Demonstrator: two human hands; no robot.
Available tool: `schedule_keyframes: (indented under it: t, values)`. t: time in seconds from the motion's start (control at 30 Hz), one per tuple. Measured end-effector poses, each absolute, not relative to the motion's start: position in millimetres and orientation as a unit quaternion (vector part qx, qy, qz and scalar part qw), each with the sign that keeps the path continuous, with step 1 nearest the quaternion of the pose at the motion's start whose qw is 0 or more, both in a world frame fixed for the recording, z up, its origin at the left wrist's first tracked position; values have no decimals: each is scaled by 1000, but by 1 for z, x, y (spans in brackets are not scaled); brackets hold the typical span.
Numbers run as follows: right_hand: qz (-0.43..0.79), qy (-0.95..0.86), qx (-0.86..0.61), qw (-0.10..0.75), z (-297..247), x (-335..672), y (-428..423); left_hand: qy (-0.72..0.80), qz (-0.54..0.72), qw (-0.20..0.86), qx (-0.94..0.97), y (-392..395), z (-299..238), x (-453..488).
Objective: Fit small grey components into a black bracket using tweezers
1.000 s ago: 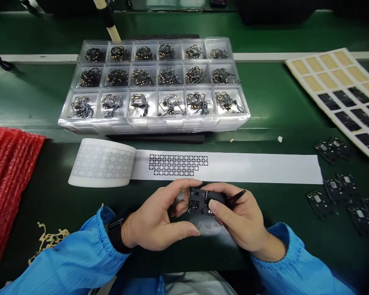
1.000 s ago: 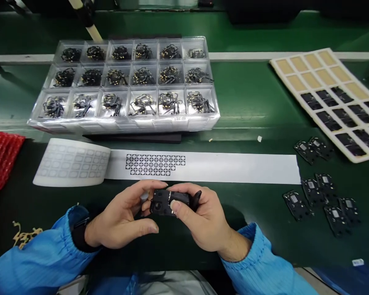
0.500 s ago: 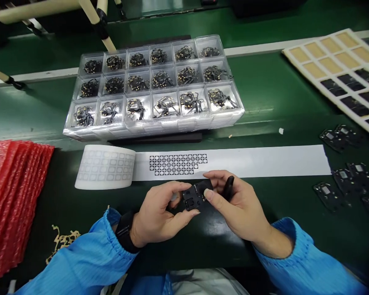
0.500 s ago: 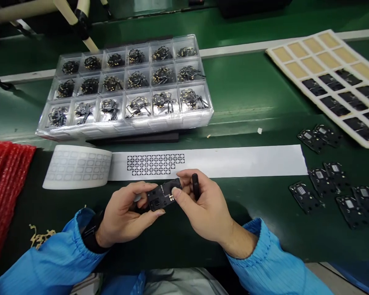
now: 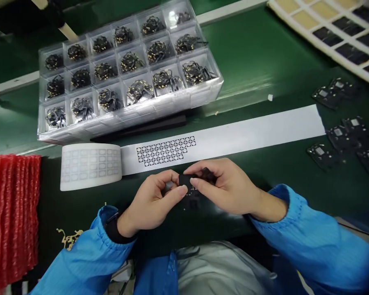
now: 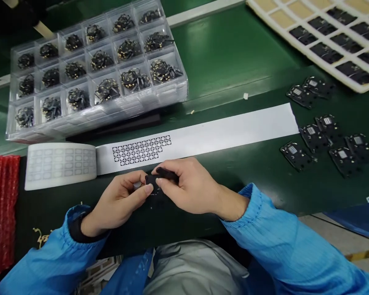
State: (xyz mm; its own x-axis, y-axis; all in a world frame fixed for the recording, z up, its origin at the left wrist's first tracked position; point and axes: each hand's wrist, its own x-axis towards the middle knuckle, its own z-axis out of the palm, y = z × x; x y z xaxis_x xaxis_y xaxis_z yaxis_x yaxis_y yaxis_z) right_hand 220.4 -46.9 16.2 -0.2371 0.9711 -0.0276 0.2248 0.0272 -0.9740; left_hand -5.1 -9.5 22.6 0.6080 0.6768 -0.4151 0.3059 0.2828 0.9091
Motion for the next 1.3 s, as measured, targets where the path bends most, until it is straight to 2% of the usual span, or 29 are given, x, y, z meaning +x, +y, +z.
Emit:
schedule_keyframes:
  t: [0.17, 0.33, 0.53, 0.67, 0.77, 0.97, 1.13, 1.3]
  values:
    - [414, -568, -571, 424, 8, 225, -49, 522, 114, 575, 620, -15, 25, -1]
    - [384, -557, -548, 492, 9, 232, -44, 551, 52, 477, 683, -20, 32, 7]
    - [355, -563, -563, 490, 12, 232, -39, 501, 104, 246, 823, -12, 35, -12]
    - [416, -528, -574, 467, 7, 232, -35, 215, 49, 266, 939, 2, 27, -26]
    - [471, -492, -546, 487, 1, 233, -34, 140, -2, 226, 964, 8, 21, -21]
    - [477, -461, -536, 522, 6, 239, -33, 162, -17, 176, 971, 3, 20, -14]
    - [448, -437, -544, 559, 13, 235, -36, 282, 3, 160, 946, -10, 16, -17]
    - [454, -426, -567, 540, 6, 233, -54, 371, 0, 170, 913, -19, 18, -12]
